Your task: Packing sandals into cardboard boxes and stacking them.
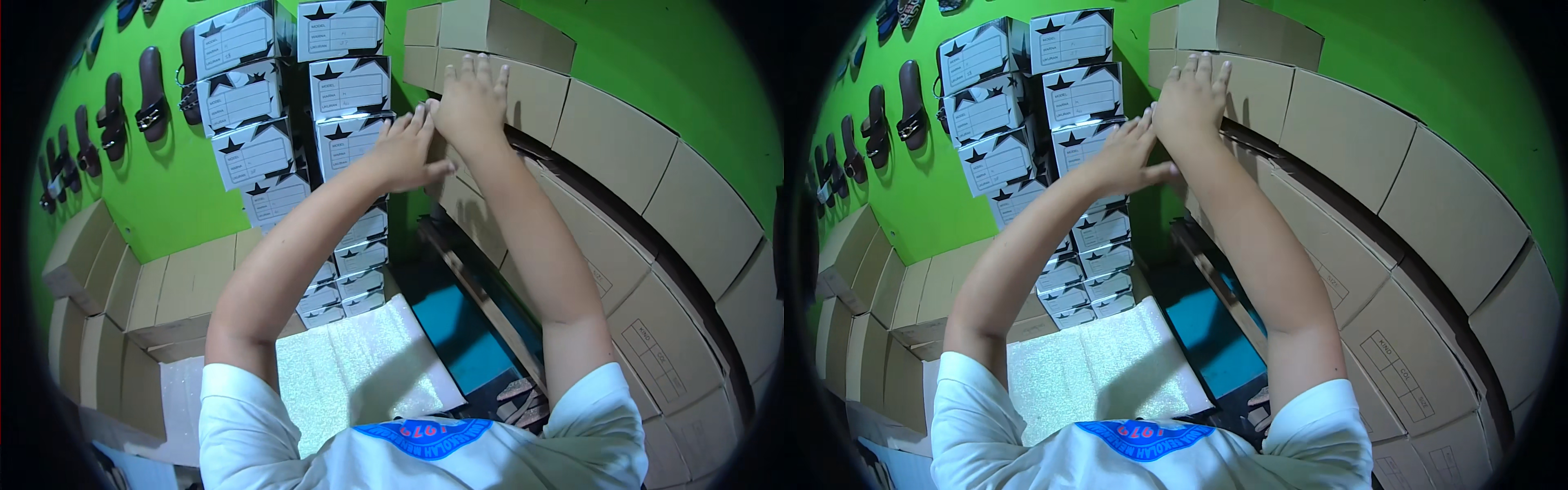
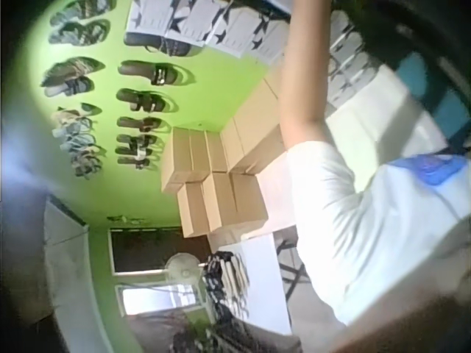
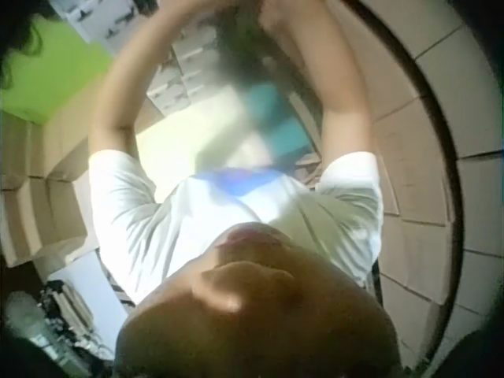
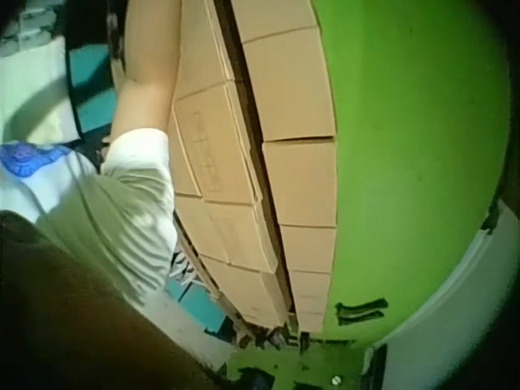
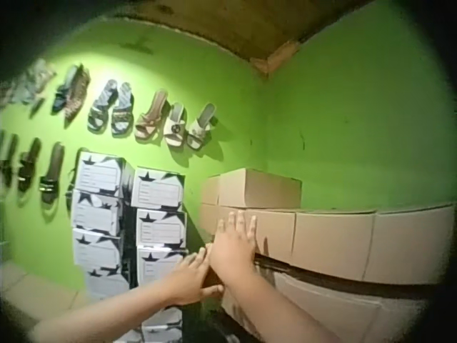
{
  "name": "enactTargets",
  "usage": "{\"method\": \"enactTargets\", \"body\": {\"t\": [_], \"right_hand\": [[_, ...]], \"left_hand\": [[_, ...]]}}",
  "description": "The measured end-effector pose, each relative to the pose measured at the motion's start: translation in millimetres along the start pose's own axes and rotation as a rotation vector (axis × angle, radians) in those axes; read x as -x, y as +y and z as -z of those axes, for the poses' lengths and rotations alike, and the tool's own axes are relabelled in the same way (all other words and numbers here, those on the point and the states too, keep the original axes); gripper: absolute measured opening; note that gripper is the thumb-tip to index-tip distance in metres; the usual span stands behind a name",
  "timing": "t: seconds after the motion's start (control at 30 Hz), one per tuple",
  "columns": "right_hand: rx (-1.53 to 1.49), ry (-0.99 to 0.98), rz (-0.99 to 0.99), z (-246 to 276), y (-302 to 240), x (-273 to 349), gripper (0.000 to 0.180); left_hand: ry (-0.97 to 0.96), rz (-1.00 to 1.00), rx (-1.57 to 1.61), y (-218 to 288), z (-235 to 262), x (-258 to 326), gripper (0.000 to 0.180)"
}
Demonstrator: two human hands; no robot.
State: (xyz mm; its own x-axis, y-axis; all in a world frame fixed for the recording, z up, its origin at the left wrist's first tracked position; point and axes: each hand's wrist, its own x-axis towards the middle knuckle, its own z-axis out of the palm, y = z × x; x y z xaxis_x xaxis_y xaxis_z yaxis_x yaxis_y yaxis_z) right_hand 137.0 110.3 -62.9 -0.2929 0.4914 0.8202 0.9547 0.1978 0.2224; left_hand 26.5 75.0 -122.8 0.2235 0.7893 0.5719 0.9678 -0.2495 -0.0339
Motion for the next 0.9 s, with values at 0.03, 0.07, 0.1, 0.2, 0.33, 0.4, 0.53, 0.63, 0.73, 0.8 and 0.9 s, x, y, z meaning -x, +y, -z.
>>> {"method": "enactTargets", "body": {"t": [0.03,0.07,0.1,0.2,0.33,0.4,0.53,0.63,0.73,0.8,0.9], "right_hand": [[0.009,0.029,0.013,-4.6,-2.2,0.3,0.062],[0.063,-0.017,-0.01,-7.6,-0.1,-5.9,0.066],[0.058,-0.014,-0.01,-9.8,2.7,-11.0,0.066],[0.159,-0.067,-0.06,-8.5,8.9,-24.2,0.069],[0.119,-0.144,-0.098,-12.6,11.9,-29.5,0.071],[0.154,-0.126,-0.12,-13.1,11.9,-29.8,0.074],[0.179,-0.089,-0.099,-16.3,12.9,-29.7,0.075],[0.198,-0.012,-0.13,-27.6,16.5,-27.9,0.074],[0.055,0.156,-0.12,-21.0,9.7,-10.7,0.07],[-0.081,0.132,-0.08,-14.2,-4.3,13.7,0.068],[-0.297,0.088,0.064,-11.7,-27.2,57.4,0.064]], "left_hand": [[-0.077,-0.001,-0.054,1.6,-0.1,11.6,0.092],[-0.074,-0.002,-0.059,6.9,2.9,22.2,0.092],[-0.154,-0.002,-0.081,11.9,7.0,33.2,0.091],[-0.264,-0.014,-0.143,20.1,18.3,68.4,0.091],[-0.362,-0.029,-0.216,31.7,28.5,106.4,0.09],[-0.432,-0.028,-0.225,33.2,32.2,120.1,0.09],[-0.474,0.016,-0.168,37.1,36.3,145.2,0.086],[-0.505,0.039,-0.145,38.7,34.5,157.0,0.086],[-0.448,0.078,-0.1,30.7,26.1,173.1,0.087],[-0.449,0.121,-0.062,21.7,19.1,184.5,0.087],[-0.462,0.215,-0.012,13.3,20.4,200.2,0.088]]}}
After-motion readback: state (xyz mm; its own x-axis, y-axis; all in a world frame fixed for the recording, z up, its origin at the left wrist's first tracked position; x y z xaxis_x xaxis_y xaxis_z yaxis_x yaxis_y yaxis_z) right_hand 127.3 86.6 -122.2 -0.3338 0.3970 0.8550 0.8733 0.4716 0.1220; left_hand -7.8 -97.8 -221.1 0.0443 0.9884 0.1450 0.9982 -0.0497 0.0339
